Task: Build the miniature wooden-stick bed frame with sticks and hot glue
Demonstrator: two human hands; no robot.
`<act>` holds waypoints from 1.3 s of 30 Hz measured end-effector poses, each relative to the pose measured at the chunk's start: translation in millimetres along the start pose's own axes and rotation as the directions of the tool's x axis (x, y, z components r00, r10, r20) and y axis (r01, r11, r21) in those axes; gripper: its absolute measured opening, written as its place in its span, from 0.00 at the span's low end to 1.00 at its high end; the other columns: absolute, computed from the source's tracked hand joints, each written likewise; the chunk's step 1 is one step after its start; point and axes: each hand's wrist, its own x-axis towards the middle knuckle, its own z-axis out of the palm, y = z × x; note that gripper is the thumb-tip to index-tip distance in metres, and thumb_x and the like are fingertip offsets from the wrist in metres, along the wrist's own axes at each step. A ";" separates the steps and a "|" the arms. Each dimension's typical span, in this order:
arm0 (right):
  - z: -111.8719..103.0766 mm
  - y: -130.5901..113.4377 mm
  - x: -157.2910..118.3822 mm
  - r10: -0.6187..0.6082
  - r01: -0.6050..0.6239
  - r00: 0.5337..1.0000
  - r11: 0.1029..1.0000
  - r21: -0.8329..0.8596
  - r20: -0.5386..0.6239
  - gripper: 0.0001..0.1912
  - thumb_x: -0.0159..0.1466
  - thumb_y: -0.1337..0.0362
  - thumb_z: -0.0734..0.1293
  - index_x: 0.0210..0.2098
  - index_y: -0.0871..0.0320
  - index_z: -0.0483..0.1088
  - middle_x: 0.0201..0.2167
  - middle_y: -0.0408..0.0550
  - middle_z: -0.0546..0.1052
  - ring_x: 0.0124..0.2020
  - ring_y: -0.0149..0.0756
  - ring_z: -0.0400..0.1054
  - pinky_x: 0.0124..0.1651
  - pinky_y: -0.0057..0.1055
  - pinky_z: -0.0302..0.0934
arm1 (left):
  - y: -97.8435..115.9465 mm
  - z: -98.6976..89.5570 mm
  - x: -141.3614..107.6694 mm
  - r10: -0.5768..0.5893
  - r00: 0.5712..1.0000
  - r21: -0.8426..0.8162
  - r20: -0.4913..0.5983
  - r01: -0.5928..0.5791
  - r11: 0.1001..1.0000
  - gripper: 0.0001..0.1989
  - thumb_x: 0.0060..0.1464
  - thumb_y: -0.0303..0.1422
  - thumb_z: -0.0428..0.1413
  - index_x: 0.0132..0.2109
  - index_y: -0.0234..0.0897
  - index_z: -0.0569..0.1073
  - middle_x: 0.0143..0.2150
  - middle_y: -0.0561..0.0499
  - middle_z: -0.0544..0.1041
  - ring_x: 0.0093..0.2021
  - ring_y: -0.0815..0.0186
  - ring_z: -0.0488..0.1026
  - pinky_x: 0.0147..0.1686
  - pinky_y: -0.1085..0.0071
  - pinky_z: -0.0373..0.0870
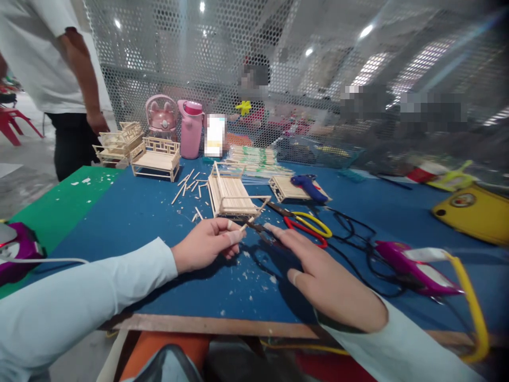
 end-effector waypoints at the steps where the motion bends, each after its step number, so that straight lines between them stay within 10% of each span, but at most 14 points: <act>1: -0.2 -0.4 0.4 0.001 -0.001 1.000 1.000 0.004 0.001 0.39 0.48 0.71 0.56 0.61 0.66 0.58 0.58 0.58 0.66 0.61 0.44 0.58 0.62 0.45 0.53 | 0.0 0.0 0.1 0.001 1.000 -0.001 0.001 -0.001 1.000 0.21 0.39 0.45 0.64 0.29 0.31 0.68 0.19 0.57 0.69 0.19 0.77 0.64 0.23 0.76 0.62; 23: 10.7 -1.5 6.8 -0.132 0.134 0.991 0.987 0.084 -0.023 0.37 0.43 0.74 0.57 0.55 0.59 0.63 0.52 0.56 0.72 0.55 0.45 0.66 0.58 0.45 0.59 | -7.7 4.1 -7.5 0.078 0.994 0.348 0.082 -0.101 0.932 0.19 0.54 0.47 0.51 0.28 0.34 0.66 0.23 0.55 0.68 0.23 0.73 0.62 0.25 0.76 0.59; 39: 40.6 -16.1 2.6 -0.143 0.076 0.961 0.960 -0.270 -0.238 0.32 0.48 0.77 0.57 0.54 0.66 0.60 0.38 0.58 0.73 0.42 0.48 0.68 0.43 0.42 0.65 | -5.4 3.9 -11.0 0.183 0.981 0.707 -0.057 -0.090 0.701 0.23 0.57 0.45 0.44 0.19 0.38 0.56 0.18 0.58 0.54 0.22 0.71 0.51 0.23 0.73 0.49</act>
